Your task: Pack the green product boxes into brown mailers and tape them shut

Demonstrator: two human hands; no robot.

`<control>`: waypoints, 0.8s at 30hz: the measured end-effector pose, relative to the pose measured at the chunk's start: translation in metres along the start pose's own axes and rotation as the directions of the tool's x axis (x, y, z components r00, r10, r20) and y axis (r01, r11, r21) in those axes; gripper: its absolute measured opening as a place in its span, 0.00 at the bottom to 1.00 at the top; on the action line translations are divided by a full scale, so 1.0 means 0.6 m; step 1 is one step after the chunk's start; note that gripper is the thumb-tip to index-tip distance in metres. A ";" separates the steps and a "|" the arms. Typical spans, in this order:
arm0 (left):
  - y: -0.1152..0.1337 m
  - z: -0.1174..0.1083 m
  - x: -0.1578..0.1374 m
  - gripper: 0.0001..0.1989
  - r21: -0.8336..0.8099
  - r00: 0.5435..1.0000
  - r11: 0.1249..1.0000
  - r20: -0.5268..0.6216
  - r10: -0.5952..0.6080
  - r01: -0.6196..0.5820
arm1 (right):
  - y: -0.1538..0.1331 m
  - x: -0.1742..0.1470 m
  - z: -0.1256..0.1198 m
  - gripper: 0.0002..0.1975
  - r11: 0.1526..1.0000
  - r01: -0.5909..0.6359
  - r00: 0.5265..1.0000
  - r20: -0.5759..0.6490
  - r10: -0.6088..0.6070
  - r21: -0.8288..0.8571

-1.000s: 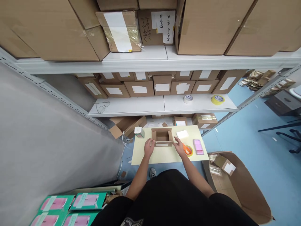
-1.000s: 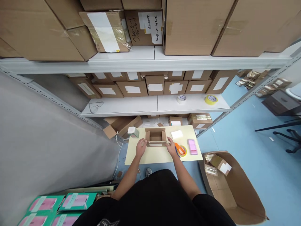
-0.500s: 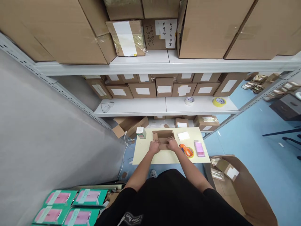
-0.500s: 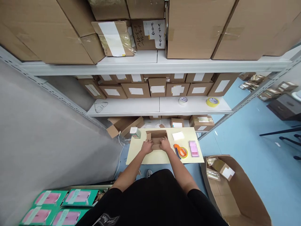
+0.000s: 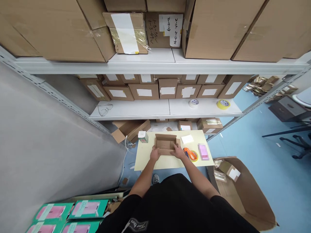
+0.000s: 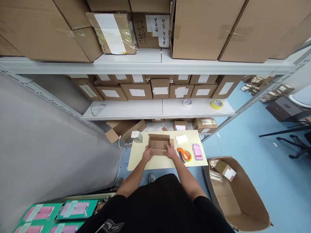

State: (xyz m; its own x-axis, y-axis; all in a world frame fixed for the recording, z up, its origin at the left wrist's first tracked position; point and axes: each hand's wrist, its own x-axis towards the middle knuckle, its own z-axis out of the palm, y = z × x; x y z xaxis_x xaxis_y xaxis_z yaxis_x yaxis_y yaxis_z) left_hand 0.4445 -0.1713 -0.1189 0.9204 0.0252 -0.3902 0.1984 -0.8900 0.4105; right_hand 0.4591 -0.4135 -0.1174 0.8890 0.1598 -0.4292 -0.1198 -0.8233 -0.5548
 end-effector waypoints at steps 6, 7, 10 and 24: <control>0.005 0.015 -0.029 0.10 0.017 1.000 1.000 -0.018 -0.025 0.026 | -0.033 0.022 -0.028 0.43 0.991 0.066 0.994 -0.082 -0.076 -0.117; 0.002 0.021 -0.040 0.09 0.040 1.000 0.999 -0.027 0.000 0.001 | -0.035 0.025 -0.027 0.43 0.989 0.064 0.995 -0.072 -0.074 -0.132; -0.013 0.045 -0.070 0.10 0.054 0.996 0.998 -0.077 0.047 -0.043 | -0.033 0.034 -0.008 0.45 0.983 0.041 0.999 -0.013 -0.045 -0.177; 0.002 0.034 -0.090 0.11 0.034 0.994 0.996 0.070 -0.083 0.081 | -0.021 0.049 0.008 0.40 0.955 0.094 0.993 0.089 -0.071 -0.283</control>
State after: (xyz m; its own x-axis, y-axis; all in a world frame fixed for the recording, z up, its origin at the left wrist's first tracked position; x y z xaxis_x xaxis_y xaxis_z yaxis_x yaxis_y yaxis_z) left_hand 0.3883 -0.1829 -0.1140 0.8748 0.0672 -0.4799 0.2607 -0.9000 0.3492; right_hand 0.4844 -0.3961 -0.1264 0.8522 0.2661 -0.4505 0.0942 -0.9250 -0.3682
